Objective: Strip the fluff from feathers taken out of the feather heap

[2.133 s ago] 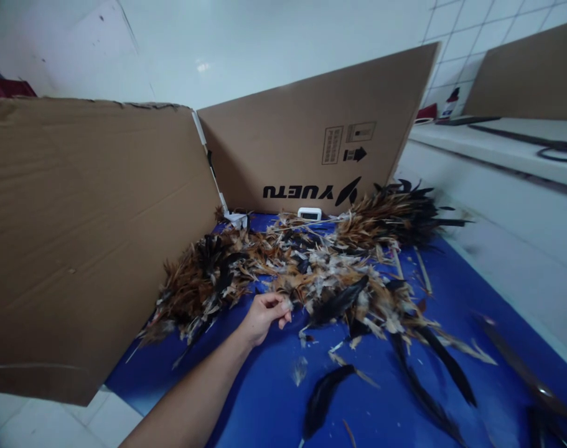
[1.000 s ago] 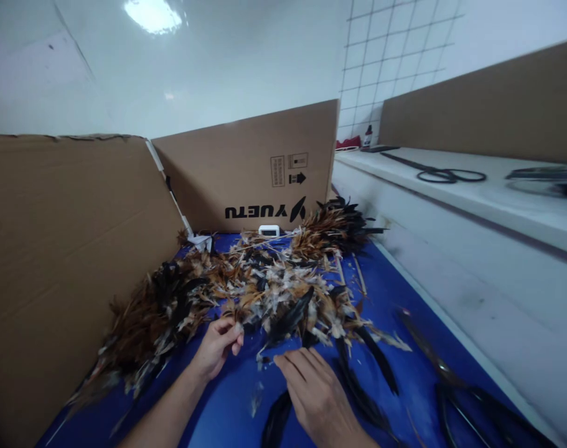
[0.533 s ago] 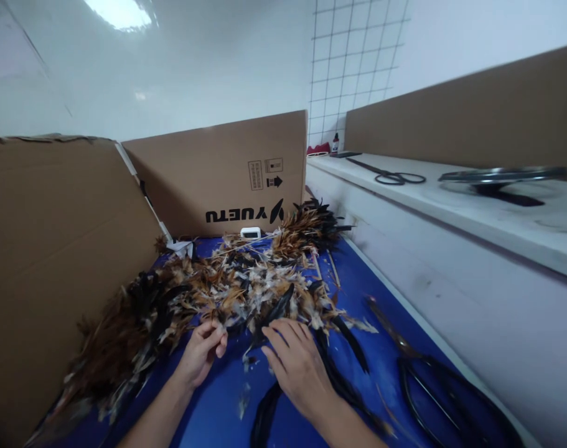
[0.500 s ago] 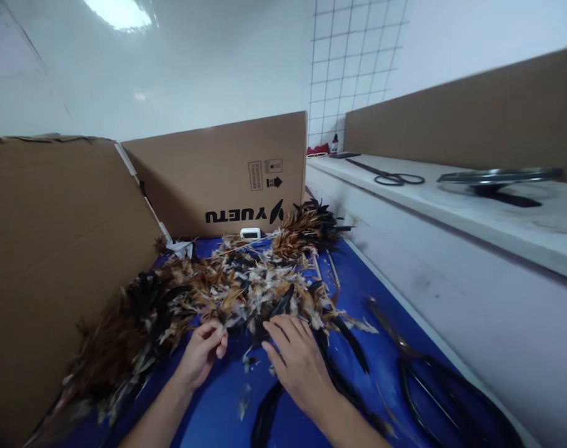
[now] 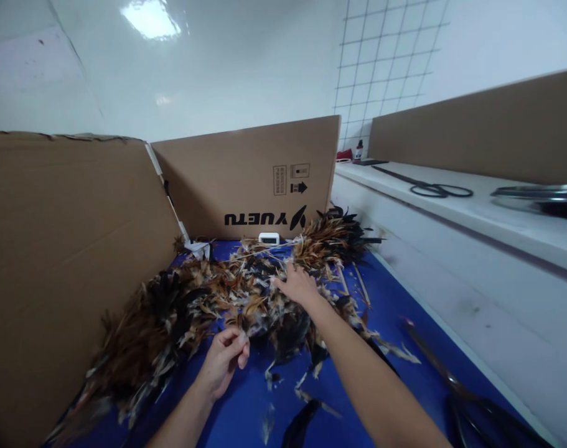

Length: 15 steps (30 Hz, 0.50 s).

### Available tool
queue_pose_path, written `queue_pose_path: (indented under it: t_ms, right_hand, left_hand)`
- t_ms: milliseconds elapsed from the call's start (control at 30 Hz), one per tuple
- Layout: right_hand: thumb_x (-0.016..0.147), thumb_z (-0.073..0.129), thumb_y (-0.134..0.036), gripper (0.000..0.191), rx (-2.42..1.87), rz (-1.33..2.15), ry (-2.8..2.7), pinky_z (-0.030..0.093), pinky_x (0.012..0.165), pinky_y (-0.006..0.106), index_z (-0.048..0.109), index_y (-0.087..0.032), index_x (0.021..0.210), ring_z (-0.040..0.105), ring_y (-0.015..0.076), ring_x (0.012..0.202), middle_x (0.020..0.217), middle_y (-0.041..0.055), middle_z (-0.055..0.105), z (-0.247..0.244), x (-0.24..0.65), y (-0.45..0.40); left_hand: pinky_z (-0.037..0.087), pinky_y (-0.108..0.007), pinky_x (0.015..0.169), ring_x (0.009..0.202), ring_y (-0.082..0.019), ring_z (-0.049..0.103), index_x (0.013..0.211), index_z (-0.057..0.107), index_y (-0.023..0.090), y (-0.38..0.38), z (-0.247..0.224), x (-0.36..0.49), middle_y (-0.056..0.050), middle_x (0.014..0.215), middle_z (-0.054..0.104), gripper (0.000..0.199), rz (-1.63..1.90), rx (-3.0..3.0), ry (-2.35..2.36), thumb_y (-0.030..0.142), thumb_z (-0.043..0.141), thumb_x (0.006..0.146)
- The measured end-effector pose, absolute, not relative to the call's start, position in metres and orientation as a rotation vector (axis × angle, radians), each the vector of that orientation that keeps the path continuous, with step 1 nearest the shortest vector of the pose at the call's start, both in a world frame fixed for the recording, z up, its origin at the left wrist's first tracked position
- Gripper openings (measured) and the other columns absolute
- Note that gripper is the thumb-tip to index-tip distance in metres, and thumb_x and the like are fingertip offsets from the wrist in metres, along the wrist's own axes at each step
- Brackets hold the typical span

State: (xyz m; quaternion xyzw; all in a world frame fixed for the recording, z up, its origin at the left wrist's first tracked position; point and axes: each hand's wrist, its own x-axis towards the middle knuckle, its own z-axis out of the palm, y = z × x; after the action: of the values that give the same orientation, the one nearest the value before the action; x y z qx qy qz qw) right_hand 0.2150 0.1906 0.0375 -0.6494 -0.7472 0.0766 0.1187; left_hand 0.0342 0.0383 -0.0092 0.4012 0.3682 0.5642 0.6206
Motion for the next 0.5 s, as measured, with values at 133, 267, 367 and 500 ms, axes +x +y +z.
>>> queue_pose_path:
  t_ms: [133,267,367,500]
  right_hand:
    - [0.075,0.052,-0.054,0.071,-1.887,0.297,-2.297,0.038,0.085,0.040,0.038,-0.016,0.133,0.053,0.0305,0.108,0.121,0.0176,0.054,0.028,0.199,0.199]
    - [0.076,0.055,-0.034,0.056,-1.740,0.257,-2.413,0.037,0.088,0.037,0.044,-0.019,0.129,0.050,0.0275,0.111,0.123,0.0134,0.054,0.023,0.188,0.184]
    - [0.077,0.054,-0.027,0.047,-1.619,0.231,-2.485,0.036,0.089,0.036,0.050,-0.019,0.124,0.050,0.0269,0.110,0.121,0.0122,0.055,0.021,0.182,0.163]
    - [0.082,0.049,-0.028,0.040,-1.474,0.237,-2.533,0.036,0.089,0.033,0.052,-0.024,0.122,0.051,0.0229,0.107,0.118,0.0081,0.057,0.024,0.179,0.140]
  left_hand:
    - [0.030,-0.020,0.044,0.040,-0.005,0.041,0.060,0.055,0.011,0.038,-0.007,0.035,0.001,0.054,0.054,0.030,1.293,0.893,0.843,0.035,0.069,0.072]
    - [0.031,-0.020,0.045,0.040,-0.005,0.041,0.061,0.056,0.011,0.038,-0.007,0.035,0.000,0.054,0.054,0.029,1.298,0.887,0.840,0.035,0.069,0.072]
    - [0.030,-0.020,0.045,0.040,-0.004,0.040,0.062,0.056,0.011,0.039,-0.008,0.035,0.000,0.054,0.054,0.030,1.294,0.885,0.846,0.036,0.069,0.071]
    - [0.030,-0.020,0.045,0.040,-0.004,0.040,0.061,0.056,0.011,0.038,-0.010,0.035,0.001,0.053,0.054,0.029,1.295,0.887,0.841,0.035,0.069,0.072]
